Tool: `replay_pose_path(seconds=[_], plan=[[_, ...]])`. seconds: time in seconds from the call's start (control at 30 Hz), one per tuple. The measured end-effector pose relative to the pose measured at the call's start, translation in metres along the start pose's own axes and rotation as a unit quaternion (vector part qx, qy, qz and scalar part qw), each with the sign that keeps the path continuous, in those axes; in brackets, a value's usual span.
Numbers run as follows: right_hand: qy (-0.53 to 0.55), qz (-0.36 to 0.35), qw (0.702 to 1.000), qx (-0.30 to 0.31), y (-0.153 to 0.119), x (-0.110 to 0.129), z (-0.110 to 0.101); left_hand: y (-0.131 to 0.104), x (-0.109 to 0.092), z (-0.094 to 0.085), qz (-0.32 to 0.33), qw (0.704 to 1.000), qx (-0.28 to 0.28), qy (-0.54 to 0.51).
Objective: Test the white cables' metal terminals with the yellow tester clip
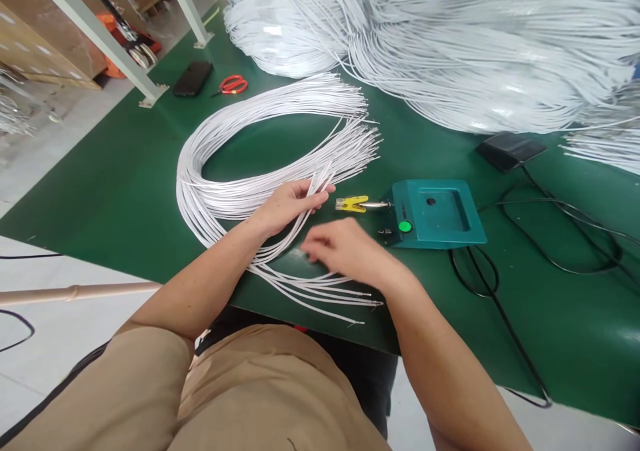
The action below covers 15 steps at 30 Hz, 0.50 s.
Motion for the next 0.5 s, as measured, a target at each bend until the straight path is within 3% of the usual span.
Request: replay_pose_path(seconds=[0.07,0.13,0.27,0.5], plan=[[0.122,0.062,0.982,-0.132,0.003,-0.018,-0.03,-0.002,-0.002,0.003,0.012,1.0,0.014,0.008],[0.244,0.1,0.94,-0.216,0.004,-0.036,-0.048,-0.003,-0.006,0.006,0.029,0.999,0.024,0.018],[0.4,0.081,0.89,-0.205,0.009,-0.046,-0.05,-0.007,-0.01,0.011,0.034,0.996,0.044,0.063],[0.466,0.071,0.86,-0.194,0.012,-0.045,-0.043,-0.004,-0.011,0.017,0.073,0.997,0.01,0.008]])
Point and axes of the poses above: each hand's wrist, its own y-axis towards the middle knuckle, its own z-axis out of the palm, x = y × z, the point moved 7 cm from there along y, towards the middle knuckle, and after that the axes turned 14 degrees about z, right-handed, at the moved point
